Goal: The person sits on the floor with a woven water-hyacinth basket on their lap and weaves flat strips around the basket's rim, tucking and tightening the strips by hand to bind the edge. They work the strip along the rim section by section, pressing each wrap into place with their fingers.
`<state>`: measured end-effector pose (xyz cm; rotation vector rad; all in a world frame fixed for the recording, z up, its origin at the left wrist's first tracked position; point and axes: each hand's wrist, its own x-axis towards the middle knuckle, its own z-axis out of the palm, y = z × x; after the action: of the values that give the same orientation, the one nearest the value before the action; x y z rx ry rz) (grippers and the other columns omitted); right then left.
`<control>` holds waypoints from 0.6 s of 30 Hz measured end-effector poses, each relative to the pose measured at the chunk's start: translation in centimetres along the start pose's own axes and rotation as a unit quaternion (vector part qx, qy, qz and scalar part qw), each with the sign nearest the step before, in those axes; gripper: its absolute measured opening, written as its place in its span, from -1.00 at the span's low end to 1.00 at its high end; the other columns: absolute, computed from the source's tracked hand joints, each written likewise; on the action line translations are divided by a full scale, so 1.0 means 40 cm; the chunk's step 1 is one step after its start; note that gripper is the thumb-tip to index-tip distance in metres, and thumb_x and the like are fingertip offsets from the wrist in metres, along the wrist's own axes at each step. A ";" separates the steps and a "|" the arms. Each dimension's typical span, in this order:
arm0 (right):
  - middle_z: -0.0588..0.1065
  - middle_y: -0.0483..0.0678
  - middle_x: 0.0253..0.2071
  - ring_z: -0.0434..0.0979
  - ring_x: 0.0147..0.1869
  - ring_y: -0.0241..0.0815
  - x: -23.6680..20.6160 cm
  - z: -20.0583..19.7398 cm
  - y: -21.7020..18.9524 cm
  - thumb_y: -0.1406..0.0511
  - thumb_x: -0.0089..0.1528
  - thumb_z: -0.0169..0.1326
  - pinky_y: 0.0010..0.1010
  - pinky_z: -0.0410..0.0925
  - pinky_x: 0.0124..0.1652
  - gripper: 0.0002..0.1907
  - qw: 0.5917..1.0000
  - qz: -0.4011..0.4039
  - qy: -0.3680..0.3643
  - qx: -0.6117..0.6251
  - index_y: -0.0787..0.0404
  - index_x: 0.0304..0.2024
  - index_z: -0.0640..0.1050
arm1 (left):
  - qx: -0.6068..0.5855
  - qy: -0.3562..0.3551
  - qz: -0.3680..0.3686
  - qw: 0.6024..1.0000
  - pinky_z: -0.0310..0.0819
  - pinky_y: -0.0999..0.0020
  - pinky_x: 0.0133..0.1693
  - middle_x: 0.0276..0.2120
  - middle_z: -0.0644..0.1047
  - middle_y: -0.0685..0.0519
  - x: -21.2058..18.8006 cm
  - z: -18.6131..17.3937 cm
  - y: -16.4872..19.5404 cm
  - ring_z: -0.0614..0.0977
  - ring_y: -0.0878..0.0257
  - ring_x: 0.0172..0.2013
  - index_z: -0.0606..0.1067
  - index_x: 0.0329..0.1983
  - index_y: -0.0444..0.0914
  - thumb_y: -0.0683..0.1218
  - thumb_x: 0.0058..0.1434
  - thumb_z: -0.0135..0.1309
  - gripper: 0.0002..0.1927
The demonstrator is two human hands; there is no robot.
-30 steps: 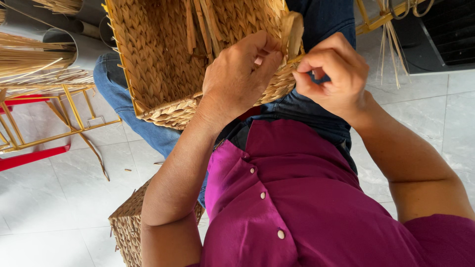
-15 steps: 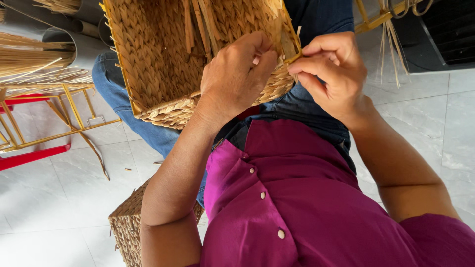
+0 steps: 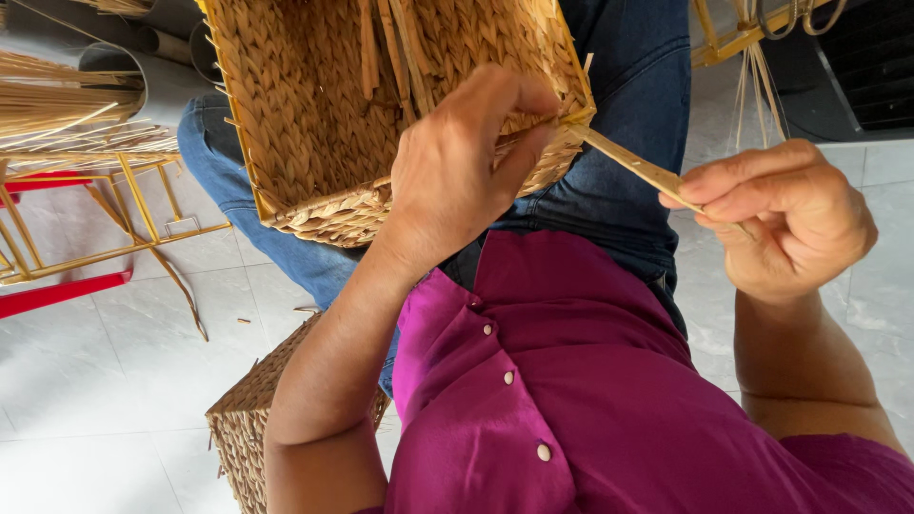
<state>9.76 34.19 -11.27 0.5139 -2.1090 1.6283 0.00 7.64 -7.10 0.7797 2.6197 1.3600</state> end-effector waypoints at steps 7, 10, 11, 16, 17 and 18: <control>0.55 0.17 -0.20 0.69 -0.17 -0.07 0.026 0.047 -0.055 0.57 0.14 0.27 -0.42 0.57 -0.26 -0.81 0.982 -0.143 -0.121 -0.022 0.37 -0.27 0.51 | 0.076 0.081 0.120 0.987 0.57 0.33 0.00 -0.07 0.58 0.13 -0.028 0.037 -0.010 0.66 0.15 -0.03 0.53 -0.01 -0.19 -0.17 0.36 0.26 -0.81; 0.58 0.13 -0.24 0.70 -0.19 -0.09 0.062 0.076 -0.084 0.54 0.14 0.32 -0.41 0.55 -0.28 -0.80 0.977 -0.184 -0.095 -0.053 0.34 -0.29 0.54 | 0.114 0.105 0.140 0.978 0.54 0.28 0.14 -0.07 0.57 0.14 -0.034 0.048 -0.013 0.65 0.16 0.00 0.53 -0.03 -0.19 -0.14 0.36 0.29 -0.81; 0.58 0.12 -0.27 0.69 -0.20 -0.09 0.076 0.078 -0.095 0.52 0.12 0.31 -0.43 0.56 -0.30 -0.81 0.976 -0.178 -0.117 -0.045 0.34 -0.30 0.54 | 0.133 0.115 0.153 0.972 0.53 0.25 0.20 -0.08 0.57 0.14 -0.036 0.050 -0.013 0.64 0.16 0.01 0.52 -0.03 -0.18 -0.13 0.36 0.30 -0.80; 0.57 0.17 -0.30 0.68 -0.30 -0.06 0.155 0.065 -0.101 0.49 0.11 0.26 -0.42 0.55 -0.32 -0.86 0.959 -0.178 -0.217 -0.028 0.36 -0.29 0.57 | 0.177 0.104 0.166 0.964 0.45 0.12 0.31 -0.03 0.58 0.08 -0.035 0.060 -0.005 0.65 0.18 0.03 0.54 0.05 -0.23 -0.17 0.37 0.22 -0.79; 0.57 0.21 -0.31 0.66 -0.32 -0.04 0.180 0.046 -0.085 0.48 0.09 0.23 -0.39 0.54 -0.33 -0.86 0.948 -0.166 -0.270 -0.030 0.38 -0.28 0.60 | 0.180 0.096 0.156 0.966 0.45 0.11 0.30 -0.04 0.58 0.08 -0.031 0.059 -0.003 0.65 0.19 0.01 0.55 0.05 -0.22 -0.18 0.38 0.21 -0.80; 0.57 0.24 -0.33 0.65 -0.34 -0.03 0.197 0.031 -0.070 0.48 0.06 0.20 -0.37 0.52 -0.34 -0.83 0.933 -0.153 -0.323 -0.033 0.39 -0.27 0.63 | 0.145 0.067 0.135 0.978 0.49 0.14 0.22 -0.08 0.58 0.09 -0.025 0.056 -0.003 0.66 0.17 -0.02 0.55 0.01 -0.21 -0.16 0.38 0.20 -0.83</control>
<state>4.47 32.06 -5.02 1.4363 -2.3414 1.3118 1.52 8.76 -8.68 1.1579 2.9499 1.1287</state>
